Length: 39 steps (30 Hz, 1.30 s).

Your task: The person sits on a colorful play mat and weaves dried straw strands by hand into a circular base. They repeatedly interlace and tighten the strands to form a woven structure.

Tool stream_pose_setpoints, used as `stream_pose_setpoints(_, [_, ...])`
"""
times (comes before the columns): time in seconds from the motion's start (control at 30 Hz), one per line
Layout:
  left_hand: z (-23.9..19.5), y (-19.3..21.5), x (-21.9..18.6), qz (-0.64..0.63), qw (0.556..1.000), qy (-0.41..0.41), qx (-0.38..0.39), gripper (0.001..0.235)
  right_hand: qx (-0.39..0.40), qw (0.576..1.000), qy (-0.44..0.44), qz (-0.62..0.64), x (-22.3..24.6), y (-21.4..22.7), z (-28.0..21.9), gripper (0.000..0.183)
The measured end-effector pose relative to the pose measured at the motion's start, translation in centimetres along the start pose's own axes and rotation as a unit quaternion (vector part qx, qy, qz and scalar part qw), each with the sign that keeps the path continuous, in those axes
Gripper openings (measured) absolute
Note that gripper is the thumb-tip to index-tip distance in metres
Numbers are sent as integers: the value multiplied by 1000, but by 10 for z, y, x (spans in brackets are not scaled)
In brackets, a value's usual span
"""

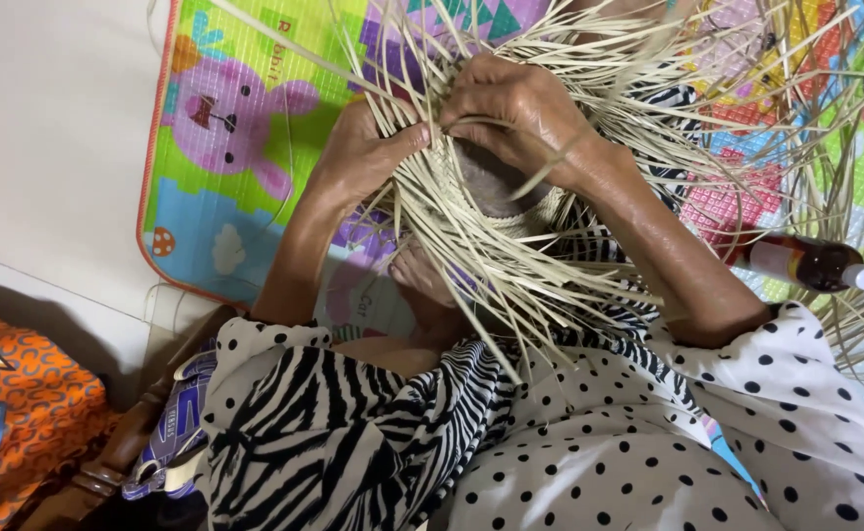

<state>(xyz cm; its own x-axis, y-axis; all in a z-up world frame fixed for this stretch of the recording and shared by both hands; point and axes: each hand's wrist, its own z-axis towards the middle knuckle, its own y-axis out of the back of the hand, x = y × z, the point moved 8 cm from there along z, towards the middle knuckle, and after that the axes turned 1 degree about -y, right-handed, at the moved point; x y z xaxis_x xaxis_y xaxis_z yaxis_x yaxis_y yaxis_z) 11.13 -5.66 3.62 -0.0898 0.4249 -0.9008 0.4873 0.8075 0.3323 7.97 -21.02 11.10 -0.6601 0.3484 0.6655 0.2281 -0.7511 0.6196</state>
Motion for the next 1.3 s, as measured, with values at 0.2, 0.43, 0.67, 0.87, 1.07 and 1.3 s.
stream_pose_setpoints(0.2, [3,-7,-8,-31,997,-70,24,19,-12,997,-23,72,-20,-4,-10,9])
stream_pose_setpoints(0.43, [-3,-2,5,-31,999,1,27,27,-6,995,-52,90,-11,7,-6,8])
stream_pose_setpoints(0.67, [0,-6,4,-99,993,44,52,46,41,996,-71,19,-12,-11,-21,34])
stream_pose_setpoints(0.87, [7,-6,12,-87,995,-12,51,22,-8,999,-35,33,4,-1,-7,15])
stream_pose_setpoints(1.07, [8,-7,2,-76,995,-21,54,32,-53,984,-62,158,-28,1,-4,10])
stream_pose_setpoints(1.3, [2,-5,40,-55,985,157,44,25,-55,979,-61,186,-29,0,-1,8])
